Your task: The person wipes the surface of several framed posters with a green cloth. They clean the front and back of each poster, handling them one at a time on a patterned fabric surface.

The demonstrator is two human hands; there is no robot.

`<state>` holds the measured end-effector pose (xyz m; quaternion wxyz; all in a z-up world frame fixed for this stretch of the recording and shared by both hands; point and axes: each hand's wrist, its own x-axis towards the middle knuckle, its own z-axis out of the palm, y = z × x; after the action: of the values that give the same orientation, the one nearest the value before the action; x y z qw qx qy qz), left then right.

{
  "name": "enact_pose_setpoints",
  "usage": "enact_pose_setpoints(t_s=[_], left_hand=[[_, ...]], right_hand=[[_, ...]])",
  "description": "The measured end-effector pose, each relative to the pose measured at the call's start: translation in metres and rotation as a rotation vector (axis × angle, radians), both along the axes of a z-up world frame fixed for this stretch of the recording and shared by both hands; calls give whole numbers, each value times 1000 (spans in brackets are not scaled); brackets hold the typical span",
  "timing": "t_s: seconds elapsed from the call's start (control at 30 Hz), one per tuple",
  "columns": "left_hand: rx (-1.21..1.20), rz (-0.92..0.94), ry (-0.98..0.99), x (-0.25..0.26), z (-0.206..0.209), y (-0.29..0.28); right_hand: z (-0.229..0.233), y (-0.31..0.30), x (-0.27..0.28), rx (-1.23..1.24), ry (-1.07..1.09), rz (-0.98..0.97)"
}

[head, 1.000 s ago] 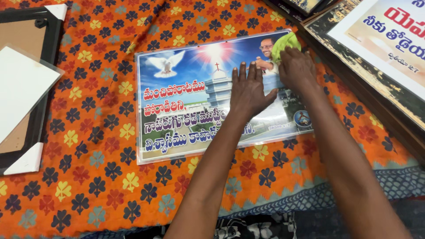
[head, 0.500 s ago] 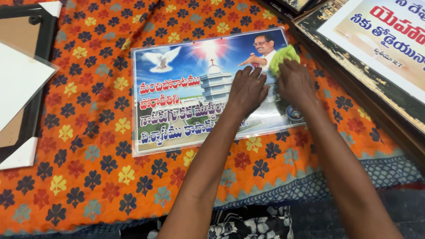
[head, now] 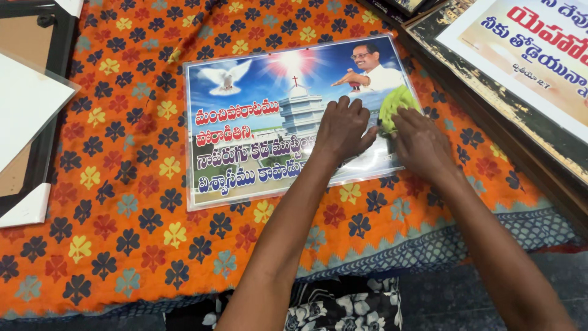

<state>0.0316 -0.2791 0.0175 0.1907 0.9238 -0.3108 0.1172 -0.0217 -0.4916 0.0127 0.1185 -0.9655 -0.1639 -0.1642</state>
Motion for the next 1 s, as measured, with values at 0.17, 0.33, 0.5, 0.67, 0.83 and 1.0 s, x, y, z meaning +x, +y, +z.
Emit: enact_pose_setpoints(t_s=[0.17, 0.33, 0.5, 0.67, 0.83, 1.0], left_hand=[[-37, -8, -53, -5, -4, -2], [33, 57, -21, -18, -8, -1], [77, 112, 140, -22, -12, -7], [40, 67, 124, -24, -14, -6], [59, 114, 123, -26, -14, -7], [-30, 270, 111, -26, -10, -3]], right_hand=[[5, 3, 28, 56, -34, -48], [8, 13, 48, 45, -78, -60], [7, 5, 5, 21, -99, 18], [13, -4, -16, 10, -34, -57], [5, 26, -8, -47, -37, -143], [1, 44, -1, 83, -81, 104]])
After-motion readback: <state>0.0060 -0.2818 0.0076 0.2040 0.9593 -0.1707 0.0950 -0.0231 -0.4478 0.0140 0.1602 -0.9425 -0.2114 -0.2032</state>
